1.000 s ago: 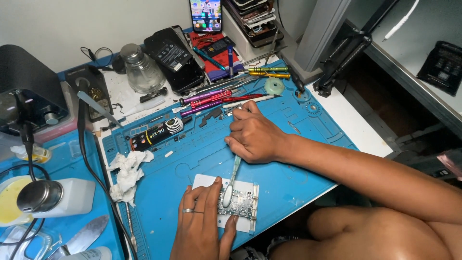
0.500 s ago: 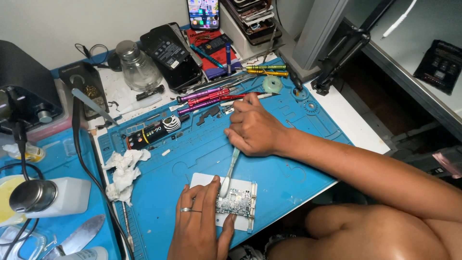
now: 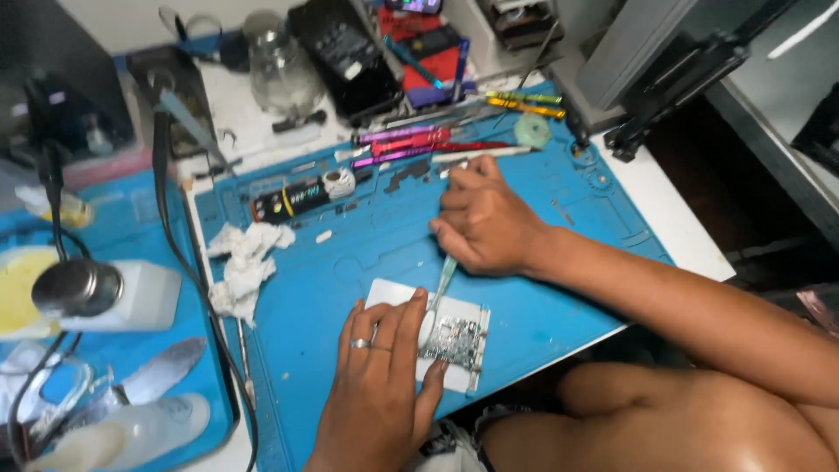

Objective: A person is using a small tool to clean or scrape a mobile phone circuit board on a repair bench.

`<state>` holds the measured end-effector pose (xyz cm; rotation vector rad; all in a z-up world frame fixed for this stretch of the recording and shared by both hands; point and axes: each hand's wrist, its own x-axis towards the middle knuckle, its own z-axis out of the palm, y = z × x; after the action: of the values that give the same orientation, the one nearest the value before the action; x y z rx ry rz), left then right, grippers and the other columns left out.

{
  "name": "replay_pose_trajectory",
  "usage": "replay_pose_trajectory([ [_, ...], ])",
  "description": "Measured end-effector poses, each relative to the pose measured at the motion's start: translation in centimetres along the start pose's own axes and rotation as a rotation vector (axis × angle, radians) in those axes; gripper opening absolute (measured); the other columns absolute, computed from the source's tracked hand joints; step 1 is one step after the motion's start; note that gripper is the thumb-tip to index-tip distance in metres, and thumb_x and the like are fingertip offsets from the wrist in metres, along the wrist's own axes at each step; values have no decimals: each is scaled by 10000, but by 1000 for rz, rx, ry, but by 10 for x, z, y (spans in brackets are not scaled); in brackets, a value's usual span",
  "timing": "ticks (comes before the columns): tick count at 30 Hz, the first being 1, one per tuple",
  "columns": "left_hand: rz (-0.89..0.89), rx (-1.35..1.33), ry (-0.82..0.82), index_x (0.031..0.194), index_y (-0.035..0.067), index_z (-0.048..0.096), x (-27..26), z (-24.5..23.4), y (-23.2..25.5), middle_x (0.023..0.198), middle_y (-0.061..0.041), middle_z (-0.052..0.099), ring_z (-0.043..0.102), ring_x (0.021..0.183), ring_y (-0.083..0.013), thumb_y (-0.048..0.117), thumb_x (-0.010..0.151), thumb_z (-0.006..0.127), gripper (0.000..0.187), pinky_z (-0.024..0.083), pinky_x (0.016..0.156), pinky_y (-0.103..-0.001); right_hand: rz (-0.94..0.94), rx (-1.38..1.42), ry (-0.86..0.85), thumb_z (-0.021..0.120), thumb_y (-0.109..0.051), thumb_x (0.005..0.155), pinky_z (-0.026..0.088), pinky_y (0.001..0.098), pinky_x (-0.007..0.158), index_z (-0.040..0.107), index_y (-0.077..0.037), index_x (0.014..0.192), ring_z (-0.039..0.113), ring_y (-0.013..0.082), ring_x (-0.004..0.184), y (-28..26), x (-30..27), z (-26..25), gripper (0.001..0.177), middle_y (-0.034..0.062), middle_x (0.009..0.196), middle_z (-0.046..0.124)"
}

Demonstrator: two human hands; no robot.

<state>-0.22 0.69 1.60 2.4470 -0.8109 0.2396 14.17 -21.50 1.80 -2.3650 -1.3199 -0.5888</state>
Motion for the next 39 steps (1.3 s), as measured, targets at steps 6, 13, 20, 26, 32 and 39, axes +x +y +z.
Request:
replay_pose_trajectory([
  [6,-12,-41,-3,1508,8,359,-1,-7,1,1276,-148,542,480,1159,-352,323,943,675,719,318,1118,-629,114,-25,-20,523,-115,988,277,462,794,468,-23,556,406,246,695,15,-5,0,445,47,530,461],
  [13,-16,-66,33,1492,-32,370,0,-10,3,1254,-166,561,497,1140,-357,309,923,707,744,325,1116,-618,-32,34,-25,527,-146,952,313,465,778,606,-14,593,447,271,697,-10,3,4,390,70,552,489],
  [20,-17,-52,21,1510,-24,345,0,-12,4,1244,-171,555,498,1130,-361,327,935,701,762,326,1126,-605,142,-19,-36,487,-125,959,340,461,875,475,-49,508,407,226,671,9,-6,-3,457,38,466,447],
  [26,-32,-42,9,1524,-15,326,-1,-9,4,1156,-160,546,506,1126,-353,345,933,707,790,318,1147,-594,13,12,-10,557,-124,962,307,476,771,609,-5,581,433,275,710,-11,-1,1,403,64,551,466],
  [32,-50,-72,-5,1521,5,335,-1,-3,3,1217,-154,539,506,1148,-351,351,920,724,796,333,1133,-610,64,-29,9,562,-118,967,298,472,789,584,-19,563,429,259,697,7,-11,-1,416,48,539,462],
  [39,-58,-68,35,1498,-3,376,1,3,1,1235,-155,597,532,1177,-371,345,891,736,787,353,1107,-618,68,-23,27,554,-158,963,298,470,789,613,-18,566,428,254,714,3,-8,-6,426,48,522,469],
])
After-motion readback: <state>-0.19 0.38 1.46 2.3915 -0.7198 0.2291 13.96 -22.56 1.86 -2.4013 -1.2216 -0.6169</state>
